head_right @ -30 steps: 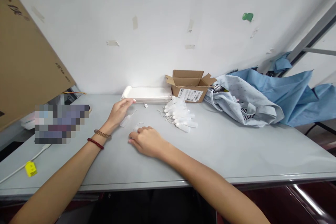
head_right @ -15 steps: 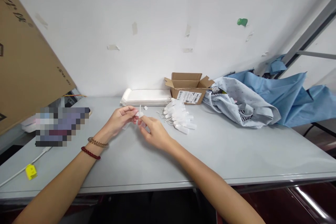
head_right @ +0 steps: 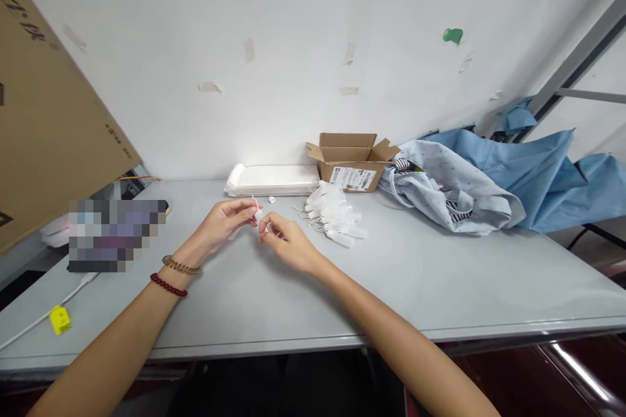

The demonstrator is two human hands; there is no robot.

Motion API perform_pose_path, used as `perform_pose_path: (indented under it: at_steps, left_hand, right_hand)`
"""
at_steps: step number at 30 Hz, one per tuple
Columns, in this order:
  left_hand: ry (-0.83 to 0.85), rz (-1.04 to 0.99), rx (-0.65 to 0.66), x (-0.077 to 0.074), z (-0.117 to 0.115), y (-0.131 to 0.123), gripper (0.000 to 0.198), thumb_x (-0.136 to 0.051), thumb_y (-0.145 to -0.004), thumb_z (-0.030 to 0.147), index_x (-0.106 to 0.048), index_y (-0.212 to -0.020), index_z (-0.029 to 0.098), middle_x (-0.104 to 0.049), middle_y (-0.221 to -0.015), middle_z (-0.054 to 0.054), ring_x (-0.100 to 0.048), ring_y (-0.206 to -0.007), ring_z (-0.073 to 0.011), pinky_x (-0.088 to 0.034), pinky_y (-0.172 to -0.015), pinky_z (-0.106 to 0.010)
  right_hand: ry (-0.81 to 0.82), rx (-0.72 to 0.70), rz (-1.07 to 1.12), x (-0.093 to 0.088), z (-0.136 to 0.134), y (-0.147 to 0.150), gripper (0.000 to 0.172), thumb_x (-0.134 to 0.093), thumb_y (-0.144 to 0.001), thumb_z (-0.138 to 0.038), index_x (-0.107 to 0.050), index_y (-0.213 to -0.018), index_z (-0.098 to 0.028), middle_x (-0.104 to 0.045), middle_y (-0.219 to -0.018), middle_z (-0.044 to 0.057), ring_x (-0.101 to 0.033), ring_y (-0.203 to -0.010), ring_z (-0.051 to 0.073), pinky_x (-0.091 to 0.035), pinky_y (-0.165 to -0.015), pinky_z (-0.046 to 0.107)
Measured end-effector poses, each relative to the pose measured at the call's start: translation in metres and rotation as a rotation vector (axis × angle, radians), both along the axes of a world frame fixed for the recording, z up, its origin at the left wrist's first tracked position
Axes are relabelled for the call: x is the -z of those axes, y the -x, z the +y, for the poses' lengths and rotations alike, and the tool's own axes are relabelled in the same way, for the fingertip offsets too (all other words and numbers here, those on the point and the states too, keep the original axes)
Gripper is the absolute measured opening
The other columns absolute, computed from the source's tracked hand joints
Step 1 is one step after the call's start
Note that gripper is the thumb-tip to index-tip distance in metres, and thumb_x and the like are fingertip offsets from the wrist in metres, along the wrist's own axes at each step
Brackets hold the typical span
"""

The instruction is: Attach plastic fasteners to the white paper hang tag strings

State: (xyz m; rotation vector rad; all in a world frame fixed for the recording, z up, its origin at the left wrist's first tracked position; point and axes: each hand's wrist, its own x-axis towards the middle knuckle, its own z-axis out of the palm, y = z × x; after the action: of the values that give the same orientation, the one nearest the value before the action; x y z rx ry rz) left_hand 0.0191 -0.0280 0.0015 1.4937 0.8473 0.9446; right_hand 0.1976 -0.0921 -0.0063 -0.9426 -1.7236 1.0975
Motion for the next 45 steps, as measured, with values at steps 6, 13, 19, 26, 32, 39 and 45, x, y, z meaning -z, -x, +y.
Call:
perform_pose_path:
  at_steps: [6,13,19,26,32,39,45]
  left_hand:
    - [0.003,0.001,0.029,-0.004,-0.003,0.000,0.020,-0.070,-0.075,0.032,-0.070,-0.088,0.017,-0.066,-0.083,-0.004,-0.058,-0.074,-0.0144,-0.047,-0.077,-0.031]
    - [0.032,-0.046,0.011,-0.009,-0.006,-0.001,0.017,-0.072,-0.072,0.030,-0.071,-0.084,0.018,-0.065,-0.094,-0.004,-0.058,-0.078,-0.0138,-0.047,-0.080,-0.030]
    - [0.041,0.074,0.033,-0.013,-0.006,0.003,0.023,-0.070,-0.073,0.035,-0.070,-0.087,0.017,-0.066,-0.085,-0.005,-0.059,-0.071,-0.0143,-0.048,-0.074,-0.030]
    - [-0.040,0.302,0.053,-0.013,-0.007,0.003,0.035,-0.063,-0.076,0.047,-0.058,-0.060,0.017,-0.054,-0.058,0.001,-0.051,-0.052,-0.0115,-0.042,-0.051,-0.024]
    - [0.020,0.374,0.035,-0.005,-0.013,-0.009,0.044,-0.057,-0.080,0.053,-0.050,-0.055,0.017,-0.050,-0.050,0.001,-0.046,-0.041,-0.0101,-0.038,-0.043,-0.024]
    - [0.034,0.229,0.064,-0.008,-0.017,-0.014,0.038,-0.062,-0.078,0.049,-0.055,-0.061,0.016,-0.055,-0.061,-0.001,-0.053,-0.051,-0.0116,-0.045,-0.049,-0.025]
    - [-0.008,0.172,0.101,-0.002,-0.013,-0.013,0.028,-0.066,-0.076,0.043,-0.065,-0.072,0.015,-0.062,-0.071,-0.004,-0.057,-0.062,-0.0139,-0.050,-0.061,-0.028]
  right_hand:
    - [0.230,-0.096,0.259,-0.001,0.001,0.002,0.005,-0.050,-0.081,-0.024,-0.046,-0.082,-0.020,-0.058,-0.075,-0.001,-0.049,-0.059,0.011,-0.039,-0.061,0.026]
    - [0.484,-0.144,0.478,-0.002,0.001,-0.002,0.016,-0.058,-0.076,-0.026,-0.044,-0.083,-0.021,-0.062,-0.080,0.000,-0.044,-0.051,0.008,-0.038,-0.052,0.023]
    - [0.435,-0.087,0.359,-0.010,-0.001,-0.003,0.012,-0.052,-0.075,-0.024,-0.042,-0.083,-0.021,-0.061,-0.076,0.000,-0.042,-0.049,0.008,-0.039,-0.050,0.023]
    - [0.174,0.050,0.067,0.000,0.001,-0.003,0.008,-0.034,-0.088,-0.025,-0.041,-0.089,-0.022,-0.048,-0.065,-0.005,-0.039,-0.052,0.010,-0.036,-0.050,0.021]
    - [0.086,0.221,-0.009,0.010,0.007,-0.003,0.009,-0.034,-0.087,-0.022,-0.043,-0.085,-0.021,-0.036,-0.059,-0.007,-0.042,-0.053,0.011,-0.045,-0.063,0.027]
    - [0.104,0.264,0.119,0.018,0.011,-0.001,0.008,-0.037,-0.087,-0.028,-0.042,-0.084,-0.022,-0.034,-0.059,-0.008,-0.039,-0.052,0.010,-0.050,-0.066,0.029]
    - [0.200,0.307,0.193,0.017,0.011,0.000,0.008,-0.038,-0.084,-0.027,-0.044,-0.083,-0.022,-0.031,-0.051,-0.010,-0.036,-0.045,0.009,-0.044,-0.055,0.024]
